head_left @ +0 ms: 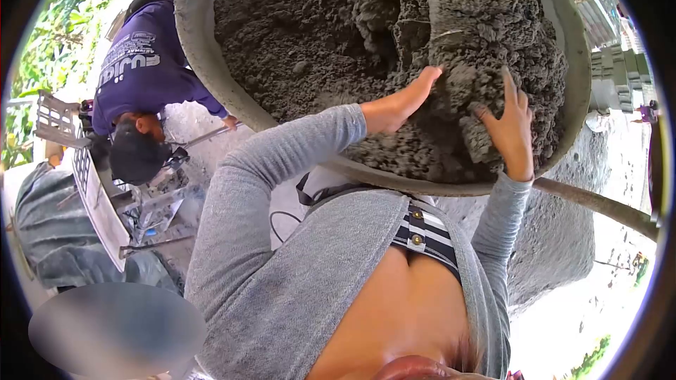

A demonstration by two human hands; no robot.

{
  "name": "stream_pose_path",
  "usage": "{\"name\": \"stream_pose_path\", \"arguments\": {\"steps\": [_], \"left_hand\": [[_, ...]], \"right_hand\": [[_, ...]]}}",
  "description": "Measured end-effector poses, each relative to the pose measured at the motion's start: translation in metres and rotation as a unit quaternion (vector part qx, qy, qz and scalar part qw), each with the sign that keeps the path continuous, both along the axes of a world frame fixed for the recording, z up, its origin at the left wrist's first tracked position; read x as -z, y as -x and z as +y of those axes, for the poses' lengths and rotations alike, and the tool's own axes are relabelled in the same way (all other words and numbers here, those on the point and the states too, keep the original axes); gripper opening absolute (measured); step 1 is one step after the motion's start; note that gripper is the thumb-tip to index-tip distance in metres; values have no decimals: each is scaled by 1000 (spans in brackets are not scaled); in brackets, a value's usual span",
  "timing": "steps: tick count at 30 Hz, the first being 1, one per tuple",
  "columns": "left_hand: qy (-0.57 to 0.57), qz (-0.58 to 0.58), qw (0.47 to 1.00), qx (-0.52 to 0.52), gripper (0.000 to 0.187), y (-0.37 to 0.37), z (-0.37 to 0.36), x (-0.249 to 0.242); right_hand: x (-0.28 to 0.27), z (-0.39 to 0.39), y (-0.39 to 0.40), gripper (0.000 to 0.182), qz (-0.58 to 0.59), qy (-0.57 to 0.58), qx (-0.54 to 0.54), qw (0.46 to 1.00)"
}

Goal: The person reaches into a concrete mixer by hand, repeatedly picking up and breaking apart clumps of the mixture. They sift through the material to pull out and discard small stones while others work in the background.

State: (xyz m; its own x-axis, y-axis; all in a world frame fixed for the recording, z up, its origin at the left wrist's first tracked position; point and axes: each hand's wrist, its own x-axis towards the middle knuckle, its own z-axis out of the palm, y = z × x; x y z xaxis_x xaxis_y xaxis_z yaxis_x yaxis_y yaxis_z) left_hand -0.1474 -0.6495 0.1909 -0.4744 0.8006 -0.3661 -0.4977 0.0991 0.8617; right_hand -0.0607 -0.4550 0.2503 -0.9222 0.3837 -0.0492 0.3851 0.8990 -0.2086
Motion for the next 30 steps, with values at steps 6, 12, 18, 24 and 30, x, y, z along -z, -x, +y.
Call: {"name": "stream_pose_path", "arguments": {"steps": [6,12,18,24,30], "left_hand": [[-15,-274,961,-45,70,11,-5,42],[-140,168,938,-267,50,48,-35,20],[-192,166,910,-327,41,47,-52,17],[-216,146,928,-268,62,58,-69,-20],[-106,143,975,-130,62,55,-68,-53]], "right_hand": [[99,28,-6,55,-67,98,-125,985],[53,5,11,36,137,151,-163,965],[22,-4,37,32,295,333,-122,887],[-12,-19,59,30,305,502,-20,809],[-7,-16,63,33,-1,372,-111,922]]}}
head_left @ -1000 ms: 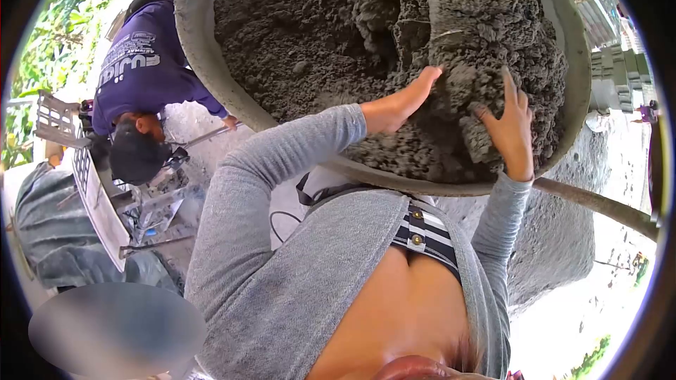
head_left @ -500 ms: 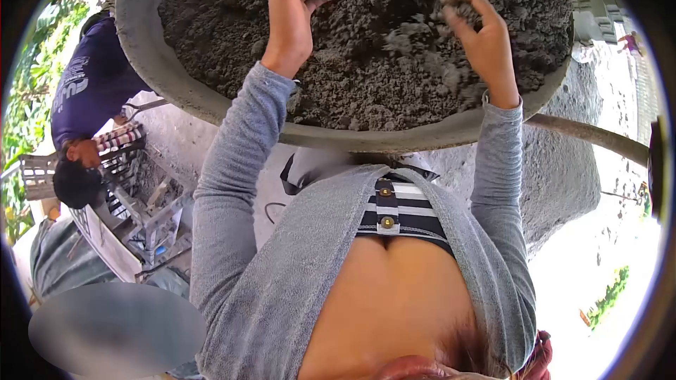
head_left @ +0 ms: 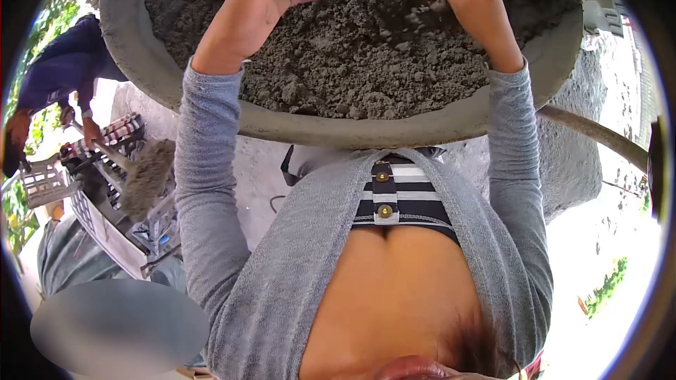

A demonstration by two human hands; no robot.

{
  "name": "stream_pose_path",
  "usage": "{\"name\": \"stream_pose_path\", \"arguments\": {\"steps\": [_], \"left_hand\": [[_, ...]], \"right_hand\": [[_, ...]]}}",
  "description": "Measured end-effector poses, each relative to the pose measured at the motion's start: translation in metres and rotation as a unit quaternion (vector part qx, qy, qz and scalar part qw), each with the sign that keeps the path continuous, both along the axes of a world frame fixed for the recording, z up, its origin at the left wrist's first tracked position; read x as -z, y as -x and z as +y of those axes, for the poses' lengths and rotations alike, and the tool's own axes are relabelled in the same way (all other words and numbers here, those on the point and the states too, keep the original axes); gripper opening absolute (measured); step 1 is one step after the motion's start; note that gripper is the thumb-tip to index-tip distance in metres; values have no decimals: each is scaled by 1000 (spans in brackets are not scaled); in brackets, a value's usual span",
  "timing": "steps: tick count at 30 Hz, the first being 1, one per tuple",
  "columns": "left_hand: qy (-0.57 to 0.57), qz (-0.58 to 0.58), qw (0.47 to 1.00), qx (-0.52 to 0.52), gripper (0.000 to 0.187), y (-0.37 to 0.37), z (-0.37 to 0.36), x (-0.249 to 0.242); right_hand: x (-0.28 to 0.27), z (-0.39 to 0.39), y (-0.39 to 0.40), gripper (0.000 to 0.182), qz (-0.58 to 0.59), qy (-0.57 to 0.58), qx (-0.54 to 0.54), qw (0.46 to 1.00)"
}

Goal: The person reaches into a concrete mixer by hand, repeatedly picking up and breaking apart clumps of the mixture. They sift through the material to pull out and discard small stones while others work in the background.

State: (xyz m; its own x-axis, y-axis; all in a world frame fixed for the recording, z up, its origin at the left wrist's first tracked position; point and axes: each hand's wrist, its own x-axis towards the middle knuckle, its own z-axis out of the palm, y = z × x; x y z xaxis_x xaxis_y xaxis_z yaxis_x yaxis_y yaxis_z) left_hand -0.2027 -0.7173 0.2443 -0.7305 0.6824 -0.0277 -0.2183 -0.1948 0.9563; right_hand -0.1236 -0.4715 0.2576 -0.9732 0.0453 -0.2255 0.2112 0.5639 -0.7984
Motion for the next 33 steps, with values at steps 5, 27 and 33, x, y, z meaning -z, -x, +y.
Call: {"name": "stream_pose_path", "arguments": {"steps": [5,27,33], "left_hand": [[174,288,937,93,48,28,10,69],[541,26,795,273,87,-6,24,241],[493,-38,831,255,92,-6,26,234]], "right_hand": [[122,20,-9,31,61,-206,-230,949],[175,-2,-17,41,-256,-250,-358,862],[160,-1,-7,39,-235,-224,-350,879]]}}
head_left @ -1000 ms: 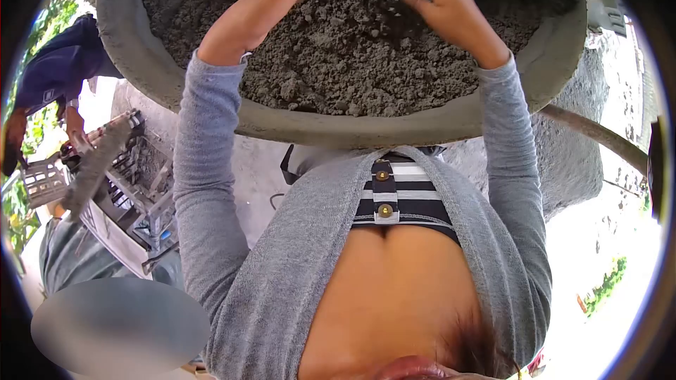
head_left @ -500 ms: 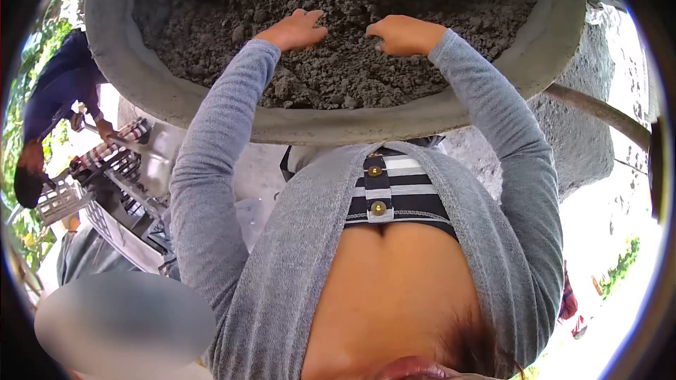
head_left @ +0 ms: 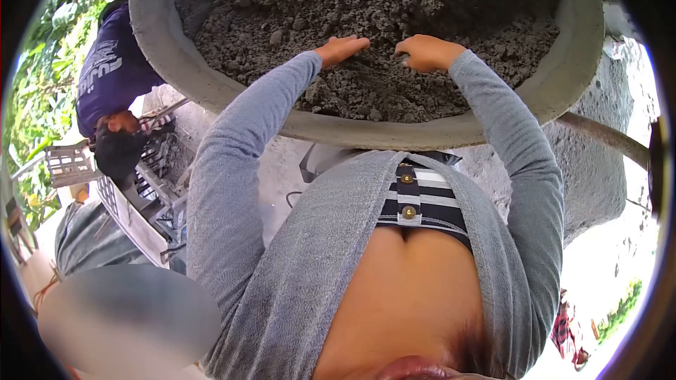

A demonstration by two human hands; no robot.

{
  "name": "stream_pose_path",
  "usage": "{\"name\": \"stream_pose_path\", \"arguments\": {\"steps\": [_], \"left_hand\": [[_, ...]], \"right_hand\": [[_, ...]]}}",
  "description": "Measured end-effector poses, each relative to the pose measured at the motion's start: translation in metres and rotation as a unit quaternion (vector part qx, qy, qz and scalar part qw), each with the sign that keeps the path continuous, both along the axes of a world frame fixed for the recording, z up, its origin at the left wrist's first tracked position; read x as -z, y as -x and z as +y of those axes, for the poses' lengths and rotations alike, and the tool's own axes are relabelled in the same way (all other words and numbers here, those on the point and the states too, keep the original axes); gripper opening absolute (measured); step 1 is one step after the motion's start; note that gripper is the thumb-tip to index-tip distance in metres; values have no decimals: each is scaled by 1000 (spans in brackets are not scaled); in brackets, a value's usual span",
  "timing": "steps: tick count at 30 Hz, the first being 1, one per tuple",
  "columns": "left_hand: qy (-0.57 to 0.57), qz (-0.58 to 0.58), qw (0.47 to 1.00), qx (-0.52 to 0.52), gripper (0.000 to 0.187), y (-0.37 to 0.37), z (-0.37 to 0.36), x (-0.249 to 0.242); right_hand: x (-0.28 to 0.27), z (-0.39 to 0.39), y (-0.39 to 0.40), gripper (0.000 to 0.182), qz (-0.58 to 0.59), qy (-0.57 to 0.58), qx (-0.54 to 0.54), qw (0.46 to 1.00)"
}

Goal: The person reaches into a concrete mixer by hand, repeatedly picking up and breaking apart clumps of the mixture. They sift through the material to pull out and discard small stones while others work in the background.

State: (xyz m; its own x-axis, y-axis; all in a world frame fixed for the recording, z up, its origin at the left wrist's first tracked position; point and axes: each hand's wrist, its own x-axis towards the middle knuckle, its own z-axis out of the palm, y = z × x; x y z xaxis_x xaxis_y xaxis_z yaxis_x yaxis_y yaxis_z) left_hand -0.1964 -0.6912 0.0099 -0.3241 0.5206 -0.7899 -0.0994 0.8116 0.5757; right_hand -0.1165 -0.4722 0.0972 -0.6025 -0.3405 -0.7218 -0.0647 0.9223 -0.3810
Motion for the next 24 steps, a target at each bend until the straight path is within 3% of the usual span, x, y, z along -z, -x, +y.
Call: {"name": "stream_pose_path", "arguments": {"steps": [7,9,10,12,13,16,19,21,24], "left_hand": [[-21,-14,998,60,85,-16,14,-27],[26,2,999,-43,87,-14,16,-24],[26,2,999,-44,87,-14,15,-22],[-9,37,999,22,79,-15,13,-30],[-14,49,999,-13,71,-15,11,30],[-46,61,994,74,69,-11,14,-8],[-91,-8,995,39,73,-7,13,-13],[-1,-37,999,-34,74,-16,19,-35],[26,-55,998,-24,76,-17,21,-38]], "right_hand": [[5,8,3,39,29,-17,3,999],[5,7,1,40,26,-11,4,1000],[4,6,0,40,21,-13,-5,1000],[2,5,0,40,21,-14,-17,1000],[5,5,-1,39,20,-16,-21,999],[1,2,0,38,12,-20,-19,1000],[4,4,1,37,5,-15,-11,1000],[5,4,1,37,8,-8,-12,1000],[1,1,1,36,-1,-12,-15,1000]]}}
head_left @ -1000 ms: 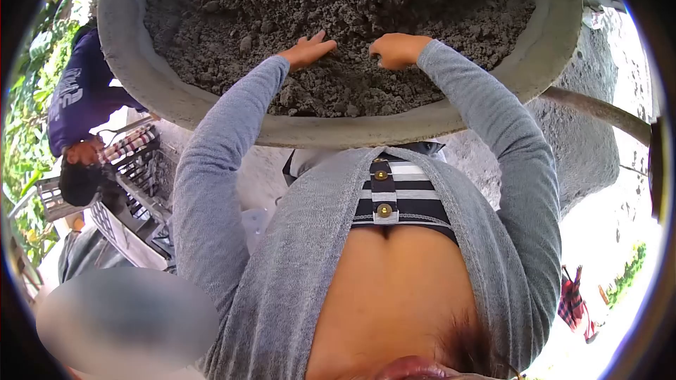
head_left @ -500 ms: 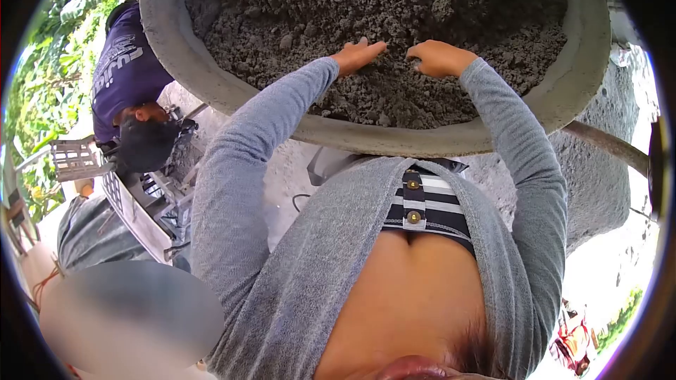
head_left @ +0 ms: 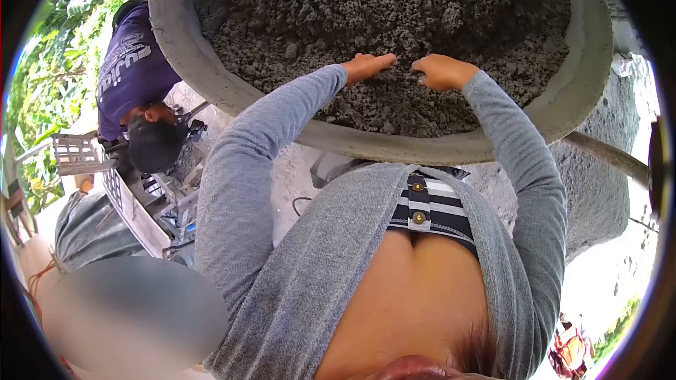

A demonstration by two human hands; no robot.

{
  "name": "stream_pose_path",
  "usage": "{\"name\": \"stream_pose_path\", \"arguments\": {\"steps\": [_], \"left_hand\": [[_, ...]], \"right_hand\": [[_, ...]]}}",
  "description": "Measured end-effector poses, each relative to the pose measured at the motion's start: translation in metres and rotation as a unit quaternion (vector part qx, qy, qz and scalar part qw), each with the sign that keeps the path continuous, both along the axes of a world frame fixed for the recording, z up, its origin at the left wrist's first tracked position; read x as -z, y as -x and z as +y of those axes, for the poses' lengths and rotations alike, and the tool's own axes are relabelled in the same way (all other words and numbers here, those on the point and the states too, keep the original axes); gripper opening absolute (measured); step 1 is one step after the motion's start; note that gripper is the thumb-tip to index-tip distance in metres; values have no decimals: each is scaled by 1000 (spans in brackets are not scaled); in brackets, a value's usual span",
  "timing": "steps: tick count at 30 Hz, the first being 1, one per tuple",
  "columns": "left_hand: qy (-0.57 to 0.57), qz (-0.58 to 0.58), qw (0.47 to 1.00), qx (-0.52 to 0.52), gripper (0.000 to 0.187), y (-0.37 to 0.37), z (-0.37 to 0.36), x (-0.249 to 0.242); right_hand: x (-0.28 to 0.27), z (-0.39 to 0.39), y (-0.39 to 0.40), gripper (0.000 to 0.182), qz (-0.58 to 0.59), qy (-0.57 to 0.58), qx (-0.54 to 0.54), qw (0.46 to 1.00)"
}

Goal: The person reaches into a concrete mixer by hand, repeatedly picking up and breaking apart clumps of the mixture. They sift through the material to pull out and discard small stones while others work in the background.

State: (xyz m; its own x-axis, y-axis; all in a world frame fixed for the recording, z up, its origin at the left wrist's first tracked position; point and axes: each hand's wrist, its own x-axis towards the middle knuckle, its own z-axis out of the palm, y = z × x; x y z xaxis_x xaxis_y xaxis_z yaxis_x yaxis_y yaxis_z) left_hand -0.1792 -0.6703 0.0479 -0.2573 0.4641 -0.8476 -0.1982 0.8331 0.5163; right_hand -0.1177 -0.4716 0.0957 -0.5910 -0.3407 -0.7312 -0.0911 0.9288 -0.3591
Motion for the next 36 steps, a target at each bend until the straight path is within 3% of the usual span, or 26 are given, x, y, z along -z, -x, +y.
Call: {"name": "stream_pose_path", "arguments": {"steps": [3,5,6,7,8,10,12,15,16,17,19,20,23,25,29,36], "left_hand": [[38,73,997,-9,75,-9,9,4],[-96,111,983,114,70,-5,6,16],[-59,38,997,37,70,1,12,45],[-68,128,989,-36,79,-14,12,46],[-117,124,981,-96,84,-21,10,35],[-88,110,987,-77,84,-14,16,30],[-59,122,988,-78,82,-10,18,60],[-76,60,992,-81,79,-17,27,29],[-144,81,981,-97,75,-24,23,30],[-144,81,981,-97,75,-29,24,13],[-88,14,996,-23,71,-33,32,-33],[-161,-21,986,24,68,-28,27,-2],[-233,-41,965,115,62,-36,40,-23],[-227,-43,964,135,60,-38,46,-11],[-222,14,954,201,54,-24,49,-15],[-199,-193,948,157,54,2,21,-1]], "right_hand": [[3,1,-2,35,26,25,-8,999],[8,2,-3,37,53,47,-10,997],[16,0,0,38,31,22,-13,999],[21,0,0,38,32,13,-27,999],[14,-3,0,38,19,-3,-18,1000],[3,-5,-2,37,41,4,-30,999],[-16,-10,-5,32,47,5,0,999],[-17,-7,-2,28,46,0,0,999],[-16,-6,-2,27,51,-3,-18,999],[-24,-3,-3,27,51,-2,-19,999],[-51,4,-2,25,29,-10,-17,999],[-59,8,-1,25,30,-8,-17,999],[-70,22,14,23,60,-6,3,998],[-68,28,27,22,106,-22,64,992],[-78,32,34,21,121,-29,66,990],[-50,-4,72,28,114,-33,82,990]]}}
